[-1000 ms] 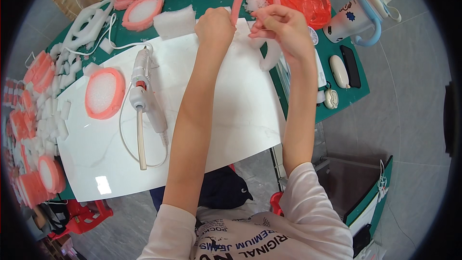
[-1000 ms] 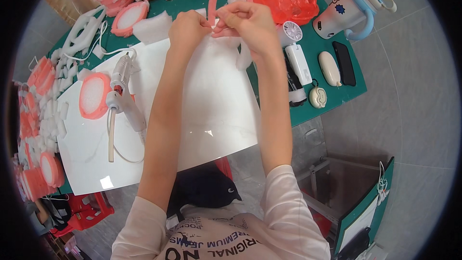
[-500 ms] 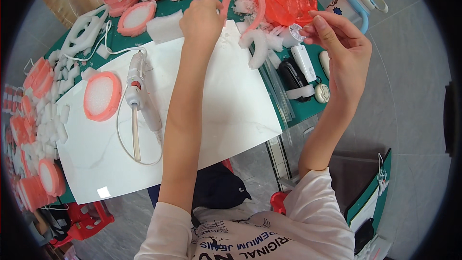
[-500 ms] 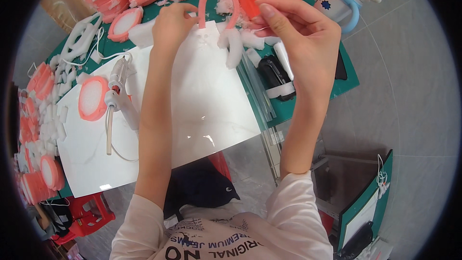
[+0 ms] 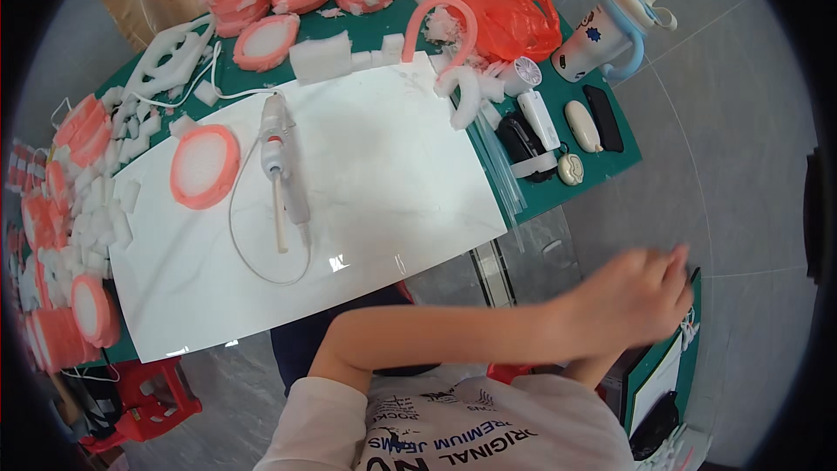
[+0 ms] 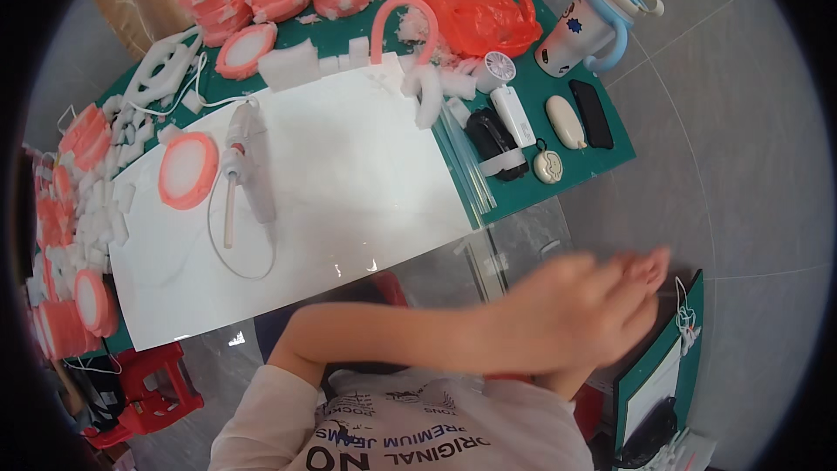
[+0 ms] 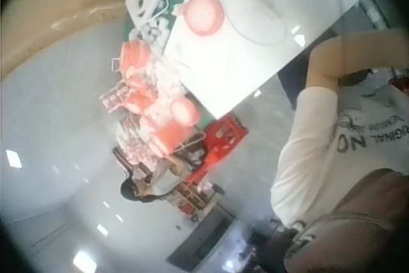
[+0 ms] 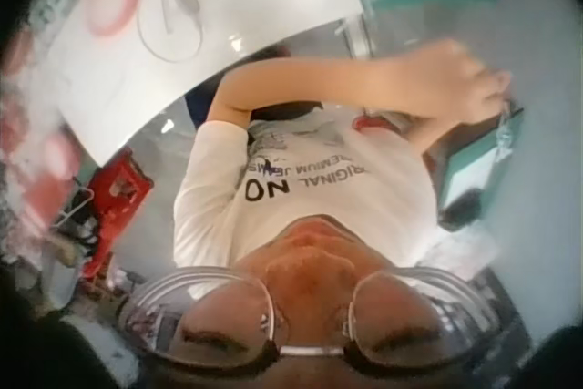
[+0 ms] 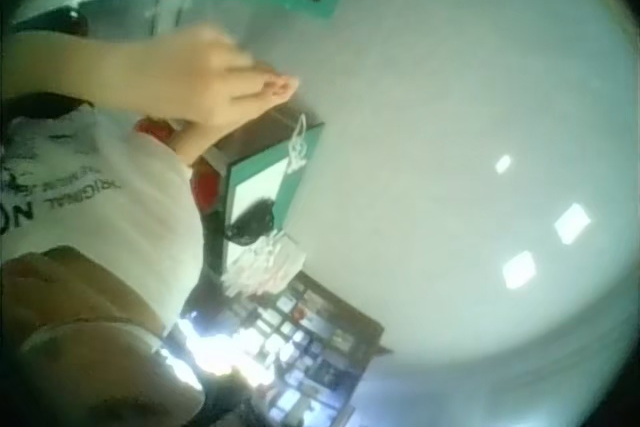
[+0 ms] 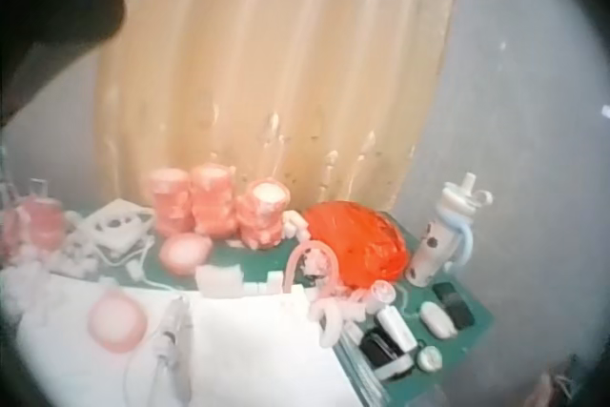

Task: The person assembles foam objects by applying adhesive with a hot glue gun, attaching foam pieces together, and pressing the components firmly by hand.

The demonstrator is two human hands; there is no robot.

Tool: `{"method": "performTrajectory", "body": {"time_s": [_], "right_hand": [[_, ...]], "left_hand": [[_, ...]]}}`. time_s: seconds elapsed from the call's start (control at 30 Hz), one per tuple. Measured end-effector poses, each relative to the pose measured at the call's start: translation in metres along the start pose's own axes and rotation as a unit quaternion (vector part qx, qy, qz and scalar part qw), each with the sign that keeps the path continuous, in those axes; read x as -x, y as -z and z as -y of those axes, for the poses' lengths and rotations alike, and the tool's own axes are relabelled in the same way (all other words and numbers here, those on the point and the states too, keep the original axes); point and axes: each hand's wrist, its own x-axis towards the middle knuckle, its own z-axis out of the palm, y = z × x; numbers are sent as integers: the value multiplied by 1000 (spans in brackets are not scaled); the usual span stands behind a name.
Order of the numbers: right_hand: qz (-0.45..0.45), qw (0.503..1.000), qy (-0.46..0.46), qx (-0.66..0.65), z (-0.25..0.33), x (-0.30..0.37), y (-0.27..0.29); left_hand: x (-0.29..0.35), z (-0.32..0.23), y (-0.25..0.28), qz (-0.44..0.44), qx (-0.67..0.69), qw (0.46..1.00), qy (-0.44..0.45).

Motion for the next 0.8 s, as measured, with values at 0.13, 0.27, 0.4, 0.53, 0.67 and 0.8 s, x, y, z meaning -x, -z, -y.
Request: {"method": "performTrajectory", "body": {"time_s": [0.13,0.27,0.4,0.53,0.67,0.8], "right_hand": [[113,983,-47,138,-6,-4,18],[213,934,-86,273,-21,0,25],[289,848,-147,419,-36,45,-25],[321,834,-211,396,-10,78,-65],[335,916,70,210,-21,39,-174],[314,902,131,264,-101,2,-246]], "left_hand": [[59,-26,4,160,149,974,-53],[146,-12,20,292,210,931,60],[254,11,41,355,143,889,250],[322,29,55,299,56,892,334],[327,41,50,235,15,918,320],[329,38,39,249,-69,930,260]]}}
